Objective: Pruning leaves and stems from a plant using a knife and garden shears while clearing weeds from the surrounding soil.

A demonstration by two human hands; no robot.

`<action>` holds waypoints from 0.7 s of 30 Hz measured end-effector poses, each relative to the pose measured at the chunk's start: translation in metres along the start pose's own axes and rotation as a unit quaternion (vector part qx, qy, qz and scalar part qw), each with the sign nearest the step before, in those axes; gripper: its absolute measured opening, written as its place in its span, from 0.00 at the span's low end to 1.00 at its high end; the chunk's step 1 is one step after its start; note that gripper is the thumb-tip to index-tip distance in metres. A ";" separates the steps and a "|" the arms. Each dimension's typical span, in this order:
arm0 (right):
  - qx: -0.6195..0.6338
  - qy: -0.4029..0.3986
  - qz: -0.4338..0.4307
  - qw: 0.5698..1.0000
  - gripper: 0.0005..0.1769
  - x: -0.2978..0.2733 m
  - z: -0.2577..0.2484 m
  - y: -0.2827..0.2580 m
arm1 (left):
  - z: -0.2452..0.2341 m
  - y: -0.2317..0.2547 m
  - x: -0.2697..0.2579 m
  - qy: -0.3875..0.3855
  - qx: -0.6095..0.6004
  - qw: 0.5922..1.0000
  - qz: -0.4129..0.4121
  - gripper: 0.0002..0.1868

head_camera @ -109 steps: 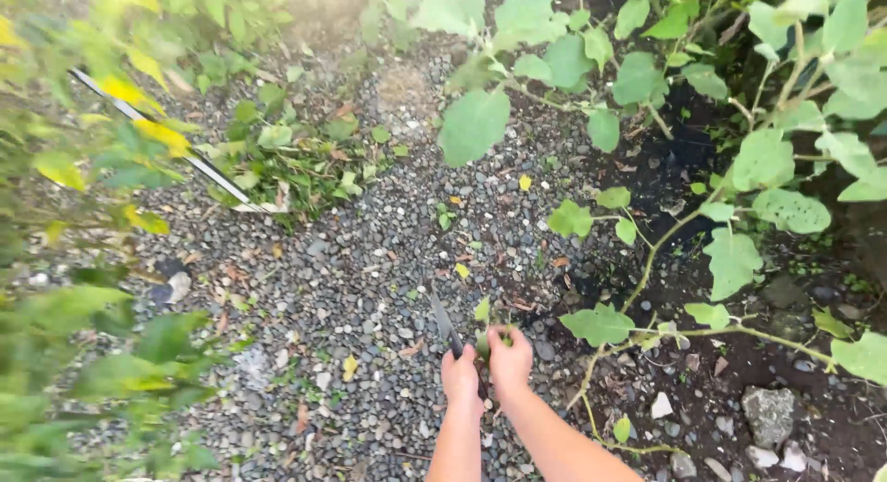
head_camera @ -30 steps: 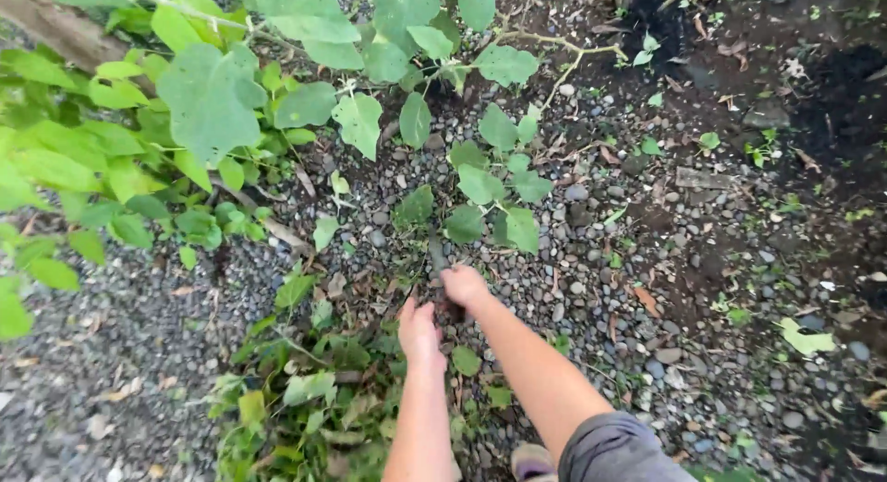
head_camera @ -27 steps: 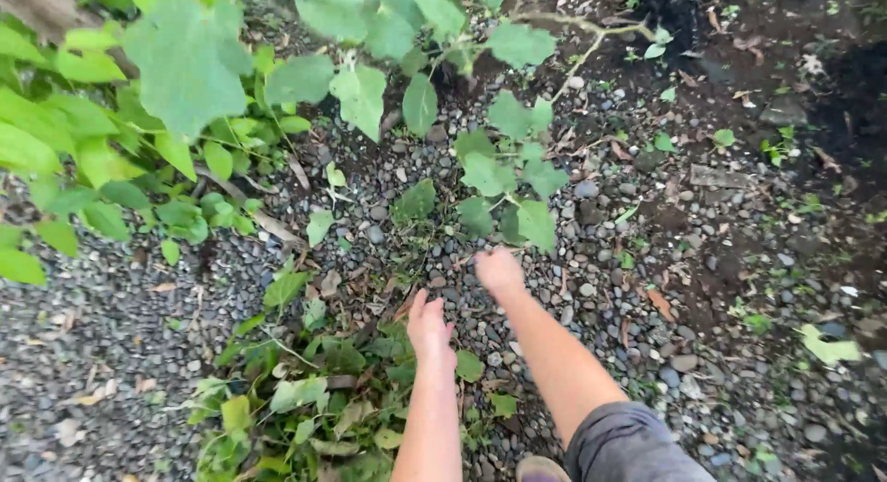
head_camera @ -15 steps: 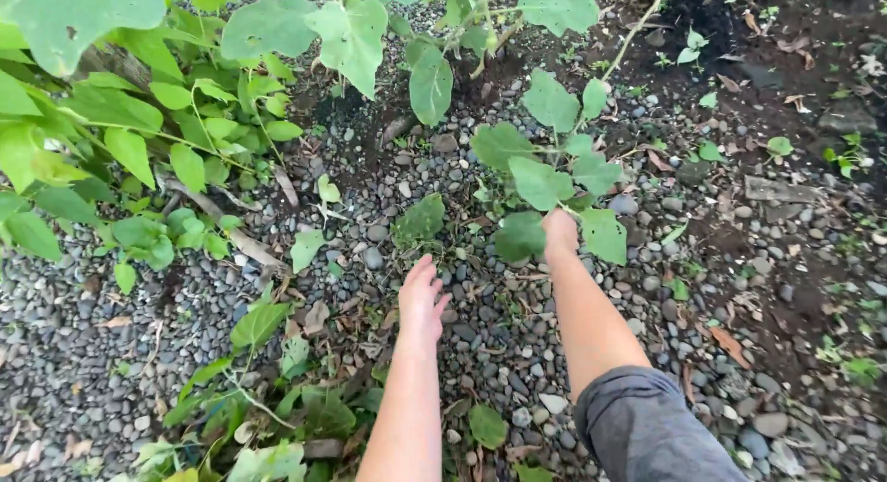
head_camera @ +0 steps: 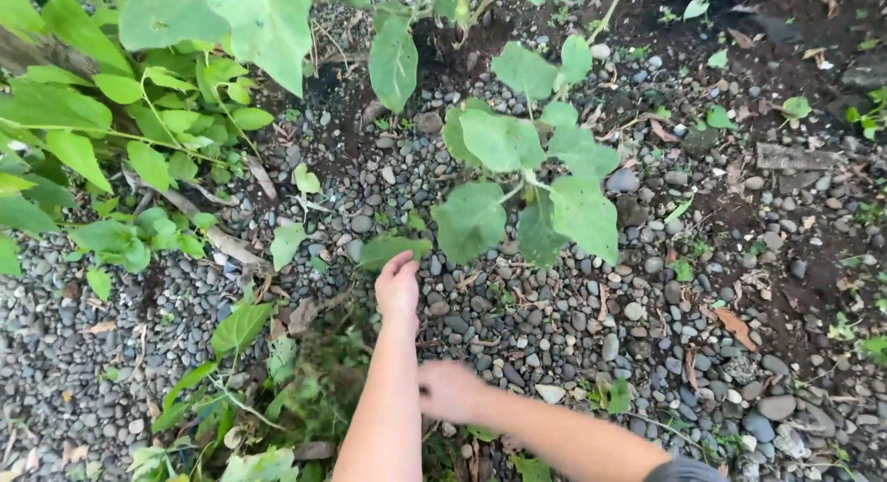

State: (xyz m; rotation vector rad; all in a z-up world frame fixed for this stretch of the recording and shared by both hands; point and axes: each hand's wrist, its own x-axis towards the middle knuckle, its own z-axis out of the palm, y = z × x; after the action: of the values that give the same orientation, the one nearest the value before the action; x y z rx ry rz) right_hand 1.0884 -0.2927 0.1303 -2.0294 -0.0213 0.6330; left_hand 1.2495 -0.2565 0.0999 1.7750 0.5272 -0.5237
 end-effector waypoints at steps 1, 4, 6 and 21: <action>0.032 -0.009 0.087 0.996 0.20 -0.020 -0.024 -0.024 | -0.002 -0.017 0.016 0.022 -0.005 0.999 0.031 0.15; 0.060 0.263 0.091 0.958 0.20 -0.039 -0.090 0.019 | -0.029 -0.003 -0.014 0.074 0.031 0.991 0.102 0.16; -0.007 0.368 0.146 0.918 0.22 -0.008 -0.100 0.163 | -0.039 0.005 -0.024 0.095 0.028 0.991 0.091 0.16; -0.049 0.069 -0.128 0.988 0.26 0.035 0.078 0.036 | -0.199 0.135 0.024 0.239 0.025 0.936 0.258 0.34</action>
State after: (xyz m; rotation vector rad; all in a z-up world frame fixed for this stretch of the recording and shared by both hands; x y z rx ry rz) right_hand 1.0758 -0.2390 0.0555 -2.1160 -0.2310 0.3359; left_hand 1.3651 -0.0951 0.2382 1.9992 0.3506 0.2739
